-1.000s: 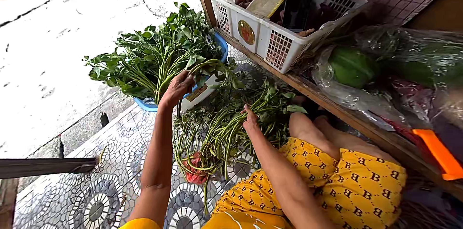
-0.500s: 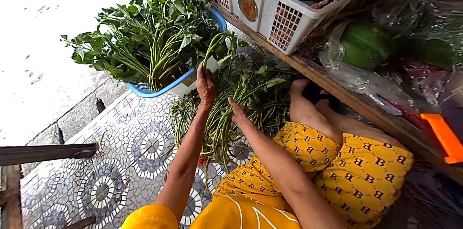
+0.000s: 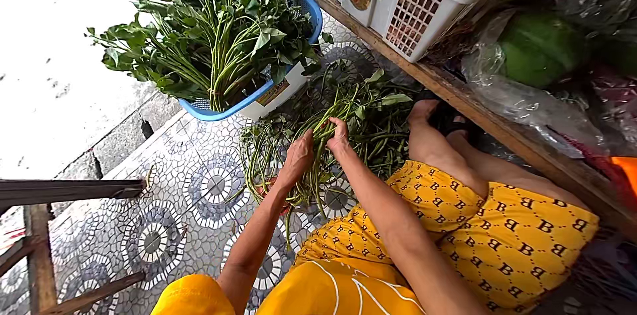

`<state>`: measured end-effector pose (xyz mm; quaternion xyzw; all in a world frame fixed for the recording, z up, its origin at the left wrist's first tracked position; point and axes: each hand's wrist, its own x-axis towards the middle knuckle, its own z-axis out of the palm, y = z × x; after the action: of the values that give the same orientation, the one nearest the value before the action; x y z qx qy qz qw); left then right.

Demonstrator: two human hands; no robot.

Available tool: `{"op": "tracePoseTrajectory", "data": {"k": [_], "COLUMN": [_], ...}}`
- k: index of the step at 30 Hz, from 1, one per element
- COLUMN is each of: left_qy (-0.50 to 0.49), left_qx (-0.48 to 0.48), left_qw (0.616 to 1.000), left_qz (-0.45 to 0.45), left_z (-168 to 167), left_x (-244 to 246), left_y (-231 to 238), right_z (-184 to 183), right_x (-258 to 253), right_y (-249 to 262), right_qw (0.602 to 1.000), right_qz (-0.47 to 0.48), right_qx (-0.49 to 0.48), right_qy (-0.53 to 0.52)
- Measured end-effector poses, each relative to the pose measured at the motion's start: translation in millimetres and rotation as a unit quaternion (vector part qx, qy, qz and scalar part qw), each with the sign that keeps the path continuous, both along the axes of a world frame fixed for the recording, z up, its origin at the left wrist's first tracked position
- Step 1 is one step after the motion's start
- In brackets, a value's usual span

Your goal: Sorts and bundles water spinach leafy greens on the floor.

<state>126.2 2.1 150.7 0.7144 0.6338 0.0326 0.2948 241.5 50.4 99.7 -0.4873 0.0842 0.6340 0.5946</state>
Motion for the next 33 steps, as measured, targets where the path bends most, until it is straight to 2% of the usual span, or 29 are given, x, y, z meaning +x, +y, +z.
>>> {"op": "tracePoseTrajectory", "data": {"k": [3,6,10,12,15,18,21,23,25,26,28,30,31,33], "left_qy": [0.029,0.049,0.033,-0.011,-0.052,-0.038,-0.083,-0.05,-0.011,0.023,0.101,0.176,0.203,0.234], "left_qx": [-0.003,0.005,0.03,0.028,-0.009,0.028,0.009,0.023,0.143,0.224,0.378,0.437,0.441,0.428], "left_qw": [1.0,0.998,0.998,0.999,0.999,0.999,0.996,0.996,0.985,0.965,0.892,0.825,0.808,0.808], "left_qz": [-0.011,-0.027,-0.035,-0.031,-0.008,0.027,-0.023,-0.074,-0.099,-0.132,-0.229,-0.312,-0.333,-0.331], "left_z": [-7.2,-9.8,-10.3,-12.0,-24.3,-32.3,-14.4,29.5,81.0,98.7,119.6,132.7,137.4,143.3], "left_x": [0.2,0.7,-12.4,-21.2,-26.9,-17.6,-17.4,-18.0,-11.7,-8.9,-7.5,-10.8,-13.1,-17.5], "left_y": [-4.5,-9.6,-12.7,-8.7,-0.1,-7.7,-13.5,-12.2,-15.5,-16.0,-10.1,4.1,10.9,17.1], "right_z": [1.6,-2.9,3.3,9.8,20.2,27.5,41.0,50.4,69.5,82.0,102.6,119.8,131.1,156.1], "right_x": [4.6,2.3,-1.8,-7.1,-18.3,-23.9,-18.1,-6.3,7.0,12.3,18.8,21.6,20.6,15.8], "right_y": [-2.7,-0.9,-5.1,-13.0,-16.3,-16.0,-16.2,-14.1,-11.5,-10.8,-10.0,-6.6,-4.4,5.1], "right_qw": [0.999,0.995,0.988,0.98,0.973,0.961,0.944,0.92,0.884,0.859,0.779,0.68,0.641,0.544], "right_qz": [0.014,0.057,0.106,0.138,0.111,0.096,0.122,0.164,0.222,0.251,0.31,0.363,0.406,0.493], "right_qx": [0.035,0.068,0.05,0.072,0.157,0.203,0.223,0.256,0.286,0.302,0.356,0.421,0.427,0.421], "right_qy": [-0.003,-0.053,-0.103,-0.127,-0.126,-0.16,-0.209,-0.248,-0.297,-0.328,-0.412,-0.478,-0.492,-0.533]}}
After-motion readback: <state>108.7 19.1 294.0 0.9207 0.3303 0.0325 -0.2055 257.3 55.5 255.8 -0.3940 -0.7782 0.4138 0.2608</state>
